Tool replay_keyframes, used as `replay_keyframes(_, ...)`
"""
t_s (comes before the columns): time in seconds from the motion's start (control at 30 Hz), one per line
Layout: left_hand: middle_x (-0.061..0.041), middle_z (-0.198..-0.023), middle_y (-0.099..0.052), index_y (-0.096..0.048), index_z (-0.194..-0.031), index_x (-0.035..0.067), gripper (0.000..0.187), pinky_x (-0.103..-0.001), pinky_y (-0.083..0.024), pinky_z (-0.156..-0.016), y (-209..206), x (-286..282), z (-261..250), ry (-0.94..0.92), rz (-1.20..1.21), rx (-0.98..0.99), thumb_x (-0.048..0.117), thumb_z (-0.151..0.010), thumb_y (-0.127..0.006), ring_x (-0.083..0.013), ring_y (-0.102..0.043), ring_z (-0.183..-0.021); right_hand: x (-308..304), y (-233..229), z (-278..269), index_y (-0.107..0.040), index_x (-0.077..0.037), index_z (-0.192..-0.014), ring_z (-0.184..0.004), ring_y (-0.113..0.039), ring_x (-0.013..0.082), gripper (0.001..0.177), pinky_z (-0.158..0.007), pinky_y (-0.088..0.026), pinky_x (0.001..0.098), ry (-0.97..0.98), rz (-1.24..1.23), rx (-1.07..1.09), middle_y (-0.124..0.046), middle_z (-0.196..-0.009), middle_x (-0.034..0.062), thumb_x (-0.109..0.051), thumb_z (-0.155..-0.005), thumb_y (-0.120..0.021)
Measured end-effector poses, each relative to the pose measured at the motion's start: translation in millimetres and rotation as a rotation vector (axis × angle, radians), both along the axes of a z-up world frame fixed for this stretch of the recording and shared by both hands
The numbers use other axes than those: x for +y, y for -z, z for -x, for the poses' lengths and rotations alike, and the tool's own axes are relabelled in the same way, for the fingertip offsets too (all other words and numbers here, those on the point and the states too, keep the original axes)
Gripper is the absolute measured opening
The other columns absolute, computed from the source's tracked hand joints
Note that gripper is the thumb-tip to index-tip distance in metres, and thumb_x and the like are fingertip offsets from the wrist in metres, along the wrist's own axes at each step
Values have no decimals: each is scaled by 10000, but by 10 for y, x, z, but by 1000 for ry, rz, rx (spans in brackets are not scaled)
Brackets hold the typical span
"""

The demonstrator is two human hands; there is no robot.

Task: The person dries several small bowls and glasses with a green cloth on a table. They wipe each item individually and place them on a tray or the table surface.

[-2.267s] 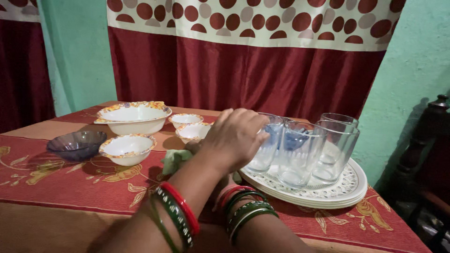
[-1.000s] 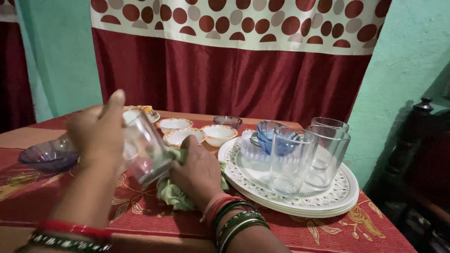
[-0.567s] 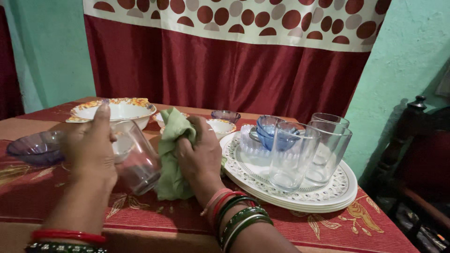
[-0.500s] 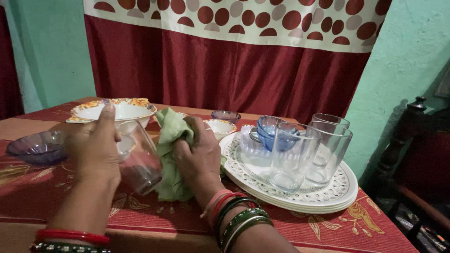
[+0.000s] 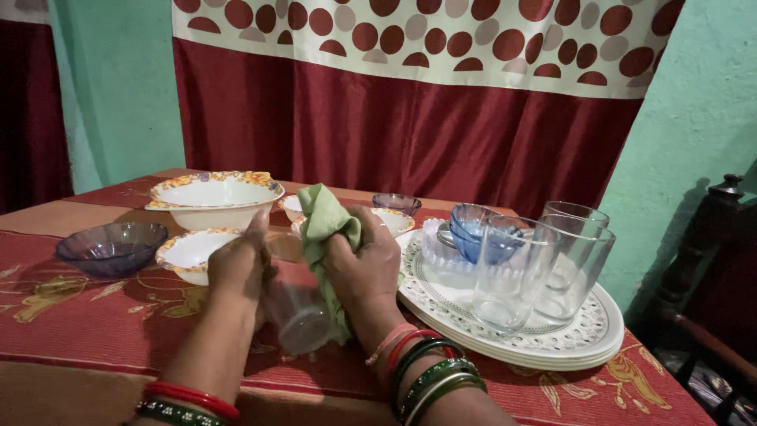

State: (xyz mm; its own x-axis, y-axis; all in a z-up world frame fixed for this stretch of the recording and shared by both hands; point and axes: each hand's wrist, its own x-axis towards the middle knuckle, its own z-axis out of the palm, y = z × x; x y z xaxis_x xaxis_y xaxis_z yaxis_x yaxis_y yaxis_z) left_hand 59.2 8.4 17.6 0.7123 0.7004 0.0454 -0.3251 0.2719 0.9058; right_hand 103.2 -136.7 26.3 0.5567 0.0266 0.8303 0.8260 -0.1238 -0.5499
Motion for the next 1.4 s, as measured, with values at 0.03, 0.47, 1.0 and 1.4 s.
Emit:
replay_keyframes(0.03, -38, -723, -583, -586, -766, 169, 395, -375, -478, -600, 23, 23, -24, 4, -29, -7, 473, -970, -733, -184, -543, -633, 7, -5, 3, -720, -51, -1103, -869, -734, 201, 337, -797, -584, 348, -93, -3, 47, -755, -944, 96, -191, -811, -626)
replay_keyframes(0.47, -191, -943, -731, -718, -1071, -9, 504, -412, -590, -684, 61, 231, 120, 281, -50, -159, 460, -1020, -540, -280, -705, -794, -76, -21, 557, -786, -245, -1147, -1079, -643, 322, 443, -935, -535, 439, -110, 493, -478, -721, -1225, 101, -210, -705, -776)
replay_keyframes(1.0, -92, -902, -690, -754, -1055, -22, 406, -314, -495, -619, 757, 912, -686, 73, -247, -262, 363, -1059, -625, -158, -621, -724, 104, -237, 317, -743, -194, -1221, -1108, -620, 362, 493, -969, -516, 465, -173, 619, -298, -705, -1192, 119, -156, -733, -685)
replay_keyframes(1.4, -81, -839, -677, -691, -1055, 17, 385, -354, -526, -574, 52, 324, 249, 225, -77, -191, 373, -1050, -542, -172, -643, -660, 564, -390, 370, -666, -183, -1174, -972, -680, 379, 439, -806, -530, 512, 56, 633, 55, -709, -1086, 139, -373, -787, -748)
